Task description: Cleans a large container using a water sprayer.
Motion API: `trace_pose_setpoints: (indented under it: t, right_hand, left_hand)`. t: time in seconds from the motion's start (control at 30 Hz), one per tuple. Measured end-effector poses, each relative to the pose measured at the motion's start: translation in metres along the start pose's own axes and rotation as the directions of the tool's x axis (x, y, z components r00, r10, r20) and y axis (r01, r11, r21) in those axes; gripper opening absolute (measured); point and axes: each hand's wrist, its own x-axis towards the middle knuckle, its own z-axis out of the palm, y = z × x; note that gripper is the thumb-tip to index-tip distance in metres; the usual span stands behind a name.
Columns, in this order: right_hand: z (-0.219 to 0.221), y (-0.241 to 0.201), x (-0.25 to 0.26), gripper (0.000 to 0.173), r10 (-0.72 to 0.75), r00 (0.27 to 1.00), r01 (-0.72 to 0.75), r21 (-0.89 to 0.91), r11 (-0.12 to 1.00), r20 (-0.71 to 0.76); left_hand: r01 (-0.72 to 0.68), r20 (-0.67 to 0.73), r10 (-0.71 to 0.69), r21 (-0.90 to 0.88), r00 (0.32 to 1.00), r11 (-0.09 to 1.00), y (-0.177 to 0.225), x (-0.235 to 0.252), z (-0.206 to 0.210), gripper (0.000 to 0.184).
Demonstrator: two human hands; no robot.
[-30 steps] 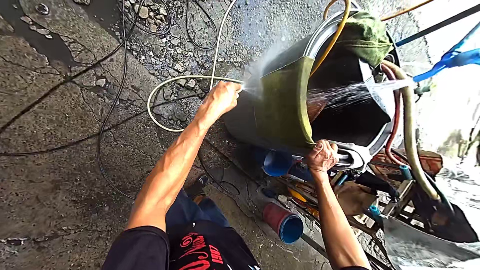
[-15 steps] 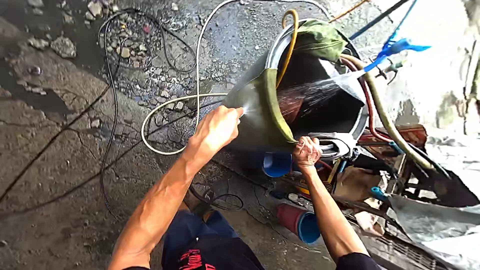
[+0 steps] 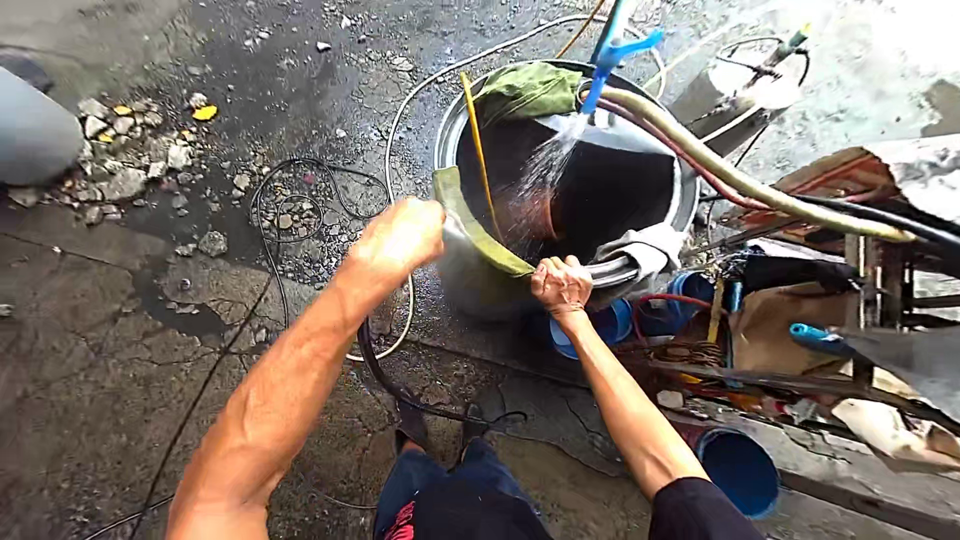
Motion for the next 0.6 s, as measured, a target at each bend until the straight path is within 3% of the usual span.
trace_pose_setpoints:
  t: [0.17,0.33,0.5,0.6]
  right_hand:
    - [0.005,0.006,-0.009,0.053,-0.027,0.999,0.029,0.095,0.995,-0.022]
    - [0.000,0.004,-0.002,0.049,0.009,1.000,-0.006,0.145,0.989,-0.024]
    - [0.003,0.005,0.001,0.047,0.030,0.998,-0.023,0.160,0.987,-0.047]
    - [0.006,0.004,0.001,0.046,0.039,0.998,-0.031,0.161,0.986,-0.048]
  left_hand:
    - [0.226,-0.102,-0.218,0.074,0.971,0.971,0.031,0.020,-0.027,0.023]
    - [0.161,0.066,-0.172,0.147,0.983,0.976,0.081,0.028,-0.029,0.019]
    - [0.308,-0.099,-0.296,0.152,0.950,0.939,0.078,0.037,-0.045,0.023]
    - [0.231,0.000,-0.234,0.172,0.972,0.958,0.096,0.020,-0.032,0.021]
